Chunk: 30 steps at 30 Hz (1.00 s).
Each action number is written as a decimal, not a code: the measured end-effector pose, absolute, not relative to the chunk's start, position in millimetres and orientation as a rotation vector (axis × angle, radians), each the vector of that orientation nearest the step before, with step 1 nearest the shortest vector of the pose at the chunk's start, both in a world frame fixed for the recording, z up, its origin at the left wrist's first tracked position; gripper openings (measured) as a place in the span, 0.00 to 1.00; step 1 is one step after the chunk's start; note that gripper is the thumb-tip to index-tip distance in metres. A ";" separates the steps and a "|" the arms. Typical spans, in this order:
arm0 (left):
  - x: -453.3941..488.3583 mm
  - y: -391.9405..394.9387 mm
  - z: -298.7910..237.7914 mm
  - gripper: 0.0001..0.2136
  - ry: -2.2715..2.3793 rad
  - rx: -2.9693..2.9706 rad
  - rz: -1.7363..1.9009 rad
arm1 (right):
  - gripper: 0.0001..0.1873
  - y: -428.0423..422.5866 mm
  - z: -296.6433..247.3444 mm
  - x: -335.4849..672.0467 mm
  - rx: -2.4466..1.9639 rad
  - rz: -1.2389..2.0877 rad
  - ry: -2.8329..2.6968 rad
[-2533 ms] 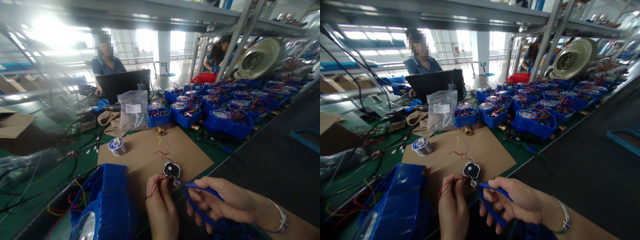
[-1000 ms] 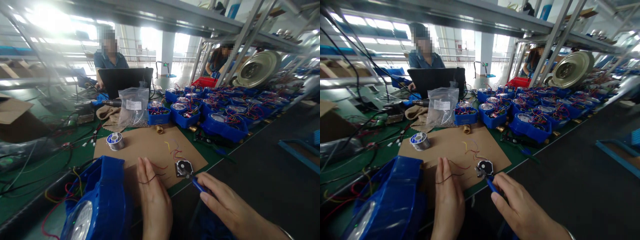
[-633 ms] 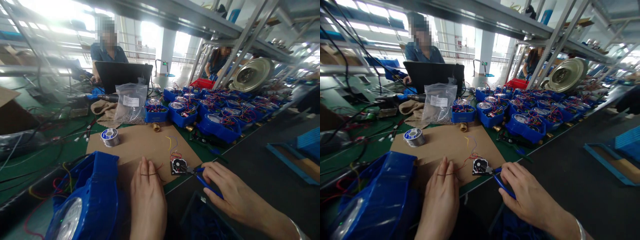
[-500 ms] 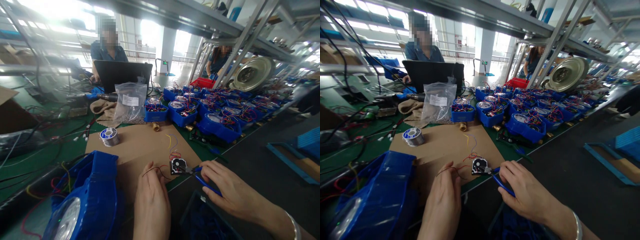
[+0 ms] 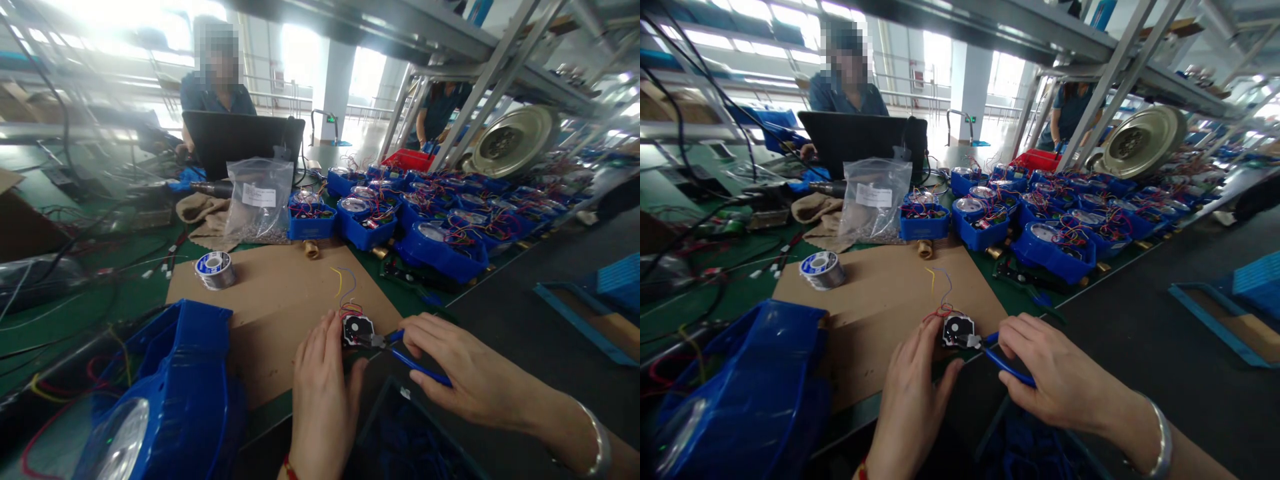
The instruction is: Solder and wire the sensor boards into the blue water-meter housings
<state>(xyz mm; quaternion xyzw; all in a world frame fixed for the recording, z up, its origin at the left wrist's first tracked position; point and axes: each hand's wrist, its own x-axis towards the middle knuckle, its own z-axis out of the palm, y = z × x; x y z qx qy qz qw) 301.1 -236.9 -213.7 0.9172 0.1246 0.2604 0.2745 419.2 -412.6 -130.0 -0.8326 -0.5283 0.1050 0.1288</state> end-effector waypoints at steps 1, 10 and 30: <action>302.9 -235.6 -212.2 0.28 0.329 2.452 0.678 | 0.05 -411.9 -130.8 419.3 -2.434 0.317 -1.538; 312.3 -230.6 -208.0 0.19 0.331 2.422 0.720 | 0.05 -407.2 -133.6 420.4 -2.444 0.222 -1.659; 310.5 -229.6 -208.8 0.16 0.351 2.423 0.681 | 0.07 -409.3 -137.4 419.2 -2.380 0.219 -1.513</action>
